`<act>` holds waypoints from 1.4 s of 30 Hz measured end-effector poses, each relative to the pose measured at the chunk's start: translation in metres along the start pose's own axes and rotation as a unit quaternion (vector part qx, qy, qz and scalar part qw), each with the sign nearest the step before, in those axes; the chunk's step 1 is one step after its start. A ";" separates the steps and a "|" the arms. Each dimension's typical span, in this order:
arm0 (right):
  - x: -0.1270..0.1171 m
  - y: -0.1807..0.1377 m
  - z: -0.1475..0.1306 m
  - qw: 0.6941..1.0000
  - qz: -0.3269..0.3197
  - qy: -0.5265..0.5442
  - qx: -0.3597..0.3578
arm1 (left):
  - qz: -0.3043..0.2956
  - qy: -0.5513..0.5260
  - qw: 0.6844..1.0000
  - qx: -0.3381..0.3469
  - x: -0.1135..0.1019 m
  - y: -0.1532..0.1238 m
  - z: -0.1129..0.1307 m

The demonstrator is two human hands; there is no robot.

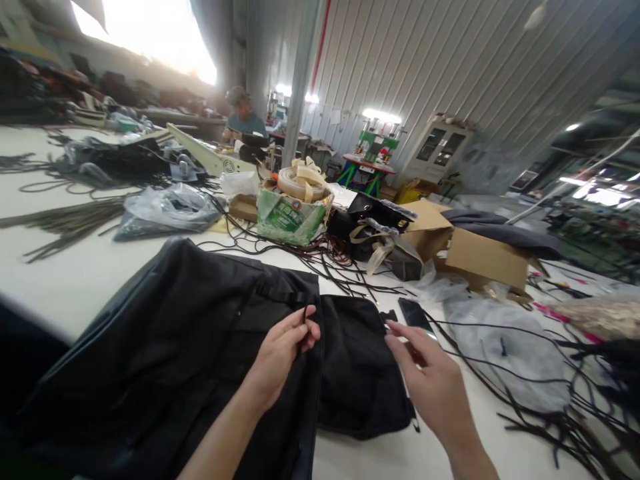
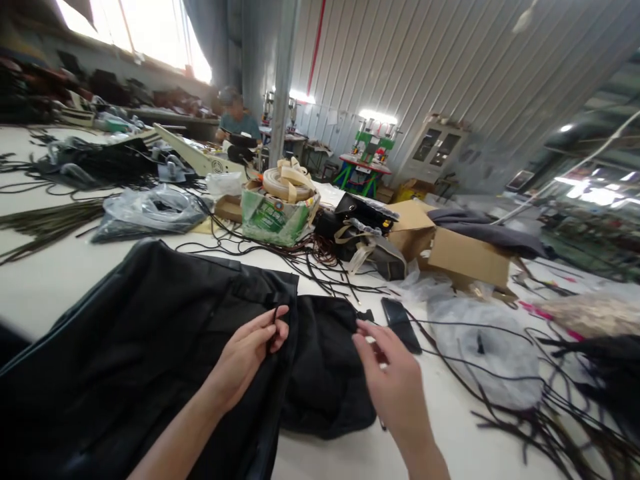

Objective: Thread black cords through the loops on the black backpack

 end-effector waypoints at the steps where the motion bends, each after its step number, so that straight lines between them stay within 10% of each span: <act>1: 0.015 0.007 -0.021 0.998 -0.043 0.052 -0.013 | -0.005 0.014 1.000 0.008 0.002 -0.001 0.001; 10: 0.112 0.035 -0.088 0.883 -0.277 0.372 0.070 | -0.006 0.207 0.976 0.062 -0.013 -0.006 -0.001; 21: 0.127 0.027 -0.074 0.896 -0.104 0.413 0.123 | 0.046 0.297 0.946 0.122 -0.010 -0.004 0.009; 42: 0.128 0.031 -0.069 0.879 -0.082 0.454 0.118 | 0.081 0.293 0.950 0.068 -0.004 -0.007 0.017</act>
Point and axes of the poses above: each hand's wrist, its own y-axis towards the middle knuckle, its own x-axis out of the palm, z = x × y, the point moved 1 cm from there along y, towards the middle knuckle, and after that the axes turned 8 degrees about -x, right-handed, at the moved point
